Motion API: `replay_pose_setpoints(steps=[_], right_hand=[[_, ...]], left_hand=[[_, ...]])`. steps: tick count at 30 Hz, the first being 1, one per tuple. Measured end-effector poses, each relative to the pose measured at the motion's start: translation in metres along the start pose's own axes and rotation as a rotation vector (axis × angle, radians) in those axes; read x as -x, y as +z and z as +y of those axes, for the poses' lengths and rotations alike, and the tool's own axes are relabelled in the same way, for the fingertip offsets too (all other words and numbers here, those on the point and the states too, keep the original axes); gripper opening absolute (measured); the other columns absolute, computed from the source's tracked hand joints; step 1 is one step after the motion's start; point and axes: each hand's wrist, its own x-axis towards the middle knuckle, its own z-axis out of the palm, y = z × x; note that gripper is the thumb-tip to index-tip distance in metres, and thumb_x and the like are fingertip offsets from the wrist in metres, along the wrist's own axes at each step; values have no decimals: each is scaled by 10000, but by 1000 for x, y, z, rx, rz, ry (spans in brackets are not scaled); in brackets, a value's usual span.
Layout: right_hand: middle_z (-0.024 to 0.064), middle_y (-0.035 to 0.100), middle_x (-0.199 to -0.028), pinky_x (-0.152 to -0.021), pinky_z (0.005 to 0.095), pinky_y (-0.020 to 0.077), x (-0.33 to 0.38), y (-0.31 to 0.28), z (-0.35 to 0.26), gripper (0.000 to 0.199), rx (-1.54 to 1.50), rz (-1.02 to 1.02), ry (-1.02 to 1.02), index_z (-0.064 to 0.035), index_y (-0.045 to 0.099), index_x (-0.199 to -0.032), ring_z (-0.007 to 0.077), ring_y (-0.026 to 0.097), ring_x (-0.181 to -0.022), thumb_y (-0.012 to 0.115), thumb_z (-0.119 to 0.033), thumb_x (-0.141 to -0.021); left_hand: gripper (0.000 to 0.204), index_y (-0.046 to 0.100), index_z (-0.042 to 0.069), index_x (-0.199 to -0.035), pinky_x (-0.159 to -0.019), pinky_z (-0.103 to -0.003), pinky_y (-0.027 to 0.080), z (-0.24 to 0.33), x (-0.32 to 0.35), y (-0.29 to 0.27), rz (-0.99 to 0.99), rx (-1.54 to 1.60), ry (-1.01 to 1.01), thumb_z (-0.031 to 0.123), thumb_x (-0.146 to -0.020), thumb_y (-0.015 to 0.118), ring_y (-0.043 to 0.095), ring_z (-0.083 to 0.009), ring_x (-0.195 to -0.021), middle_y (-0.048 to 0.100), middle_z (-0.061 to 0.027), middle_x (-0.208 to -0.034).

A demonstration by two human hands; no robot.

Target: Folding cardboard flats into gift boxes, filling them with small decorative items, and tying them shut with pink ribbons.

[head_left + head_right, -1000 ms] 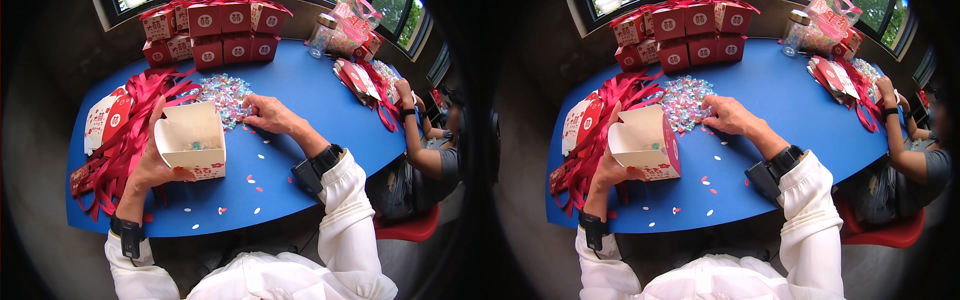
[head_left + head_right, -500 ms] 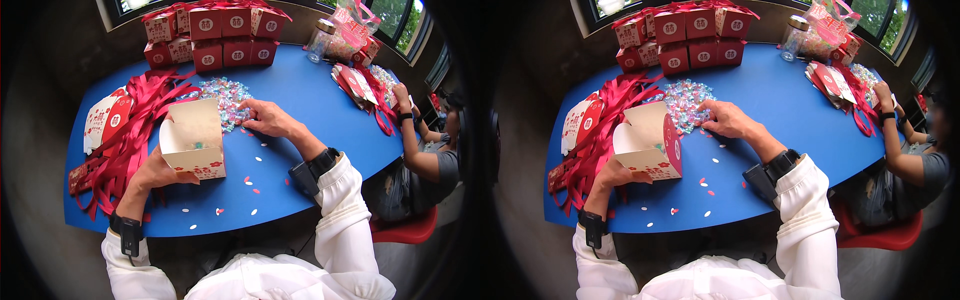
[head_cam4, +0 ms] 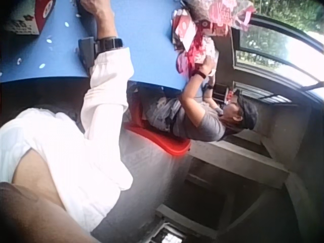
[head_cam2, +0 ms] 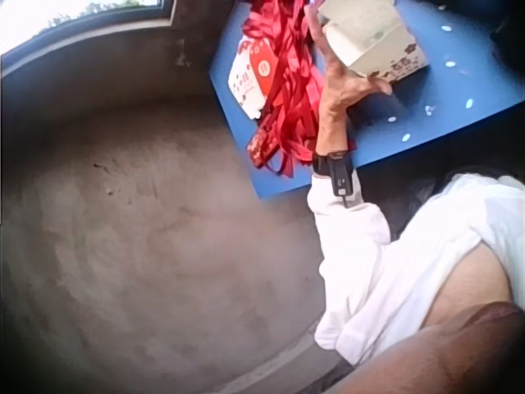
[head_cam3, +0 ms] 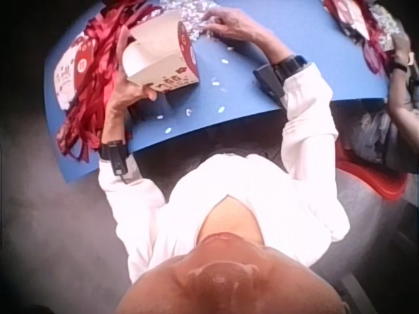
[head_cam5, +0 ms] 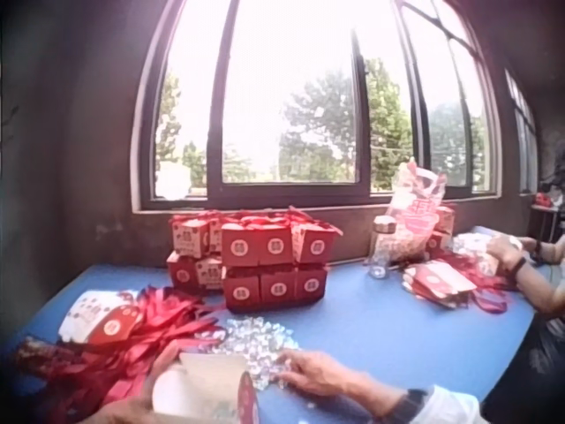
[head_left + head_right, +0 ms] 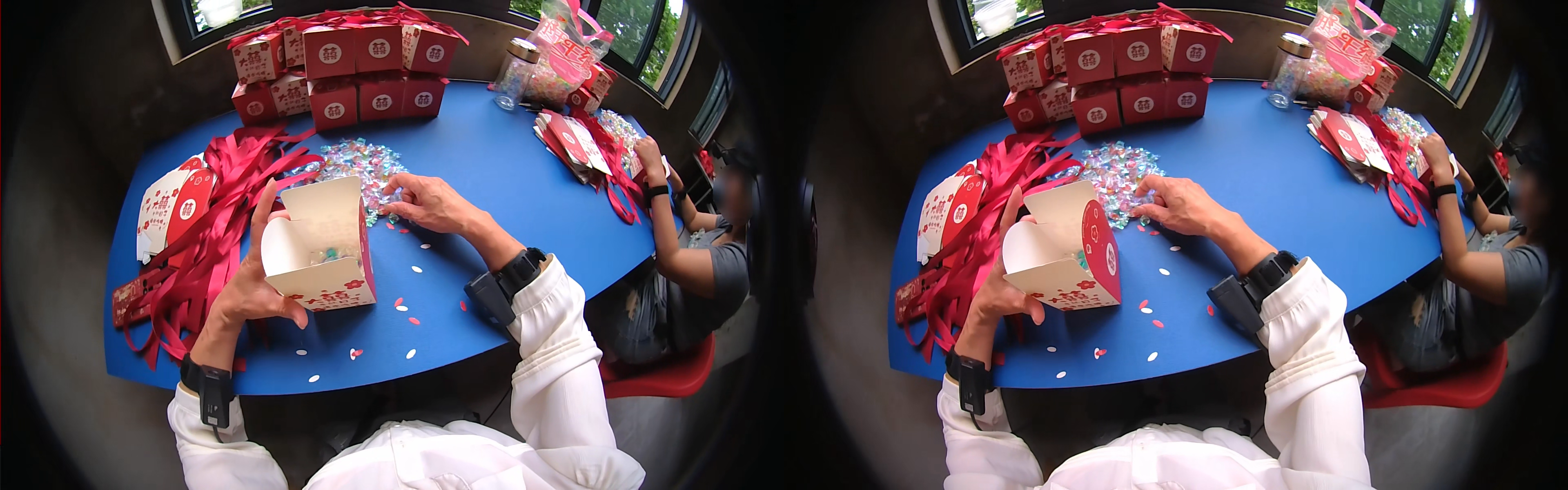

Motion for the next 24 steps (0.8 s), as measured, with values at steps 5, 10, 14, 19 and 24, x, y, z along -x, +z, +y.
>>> replay_pose_setpoints(steps=[5,10,14,19,24], right_hand=[[79,609,-763,-675,372,481,-3,5,3,311,-32,43,-53,-60,588,-1055,225,599,-735,728,-279,-885],[38,577,-748,-634,324,473,0,6,-2,267,-58,55,-50,-44,588,-1077,151,561,-690,683,-145,-849],[25,551,-738,-626,309,459,3,5,-6,297,-3,48,-62,-51,589,-1127,130,536,-681,653,-134,-849],[30,548,-739,-626,312,460,0,7,-6,287,23,38,-66,-53,594,-1113,139,537,-677,657,-143,-848],[34,544,-742,-628,320,463,1,7,-7,286,-3,29,-62,-57,597,-1109,149,541,-681,666,-151,-847]], left_hand=[[1459,29,45,-1581,-1076,-374,419,-7,9,1,-13,-226,3,397,-530,978,463,-177,-1289,305,-89,-1550],[1600,-86,142,-1582,-1141,-432,341,2,7,1,-26,-56,-73,436,-429,984,379,-227,-1395,295,-97,-1575],[1660,-117,178,-1586,-1140,-443,333,11,2,-1,16,-52,10,503,-377,973,406,-256,-1388,397,-124,-1494],[1535,-61,166,-1595,-1076,-439,390,27,-1,7,202,65,-31,733,-490,840,513,-262,-1237,520,-116,-1257],[872,212,93,-1557,-978,-353,484,18,1,-18,488,-133,9,577,-936,587,583,-182,-1125,560,-104,-1216]])
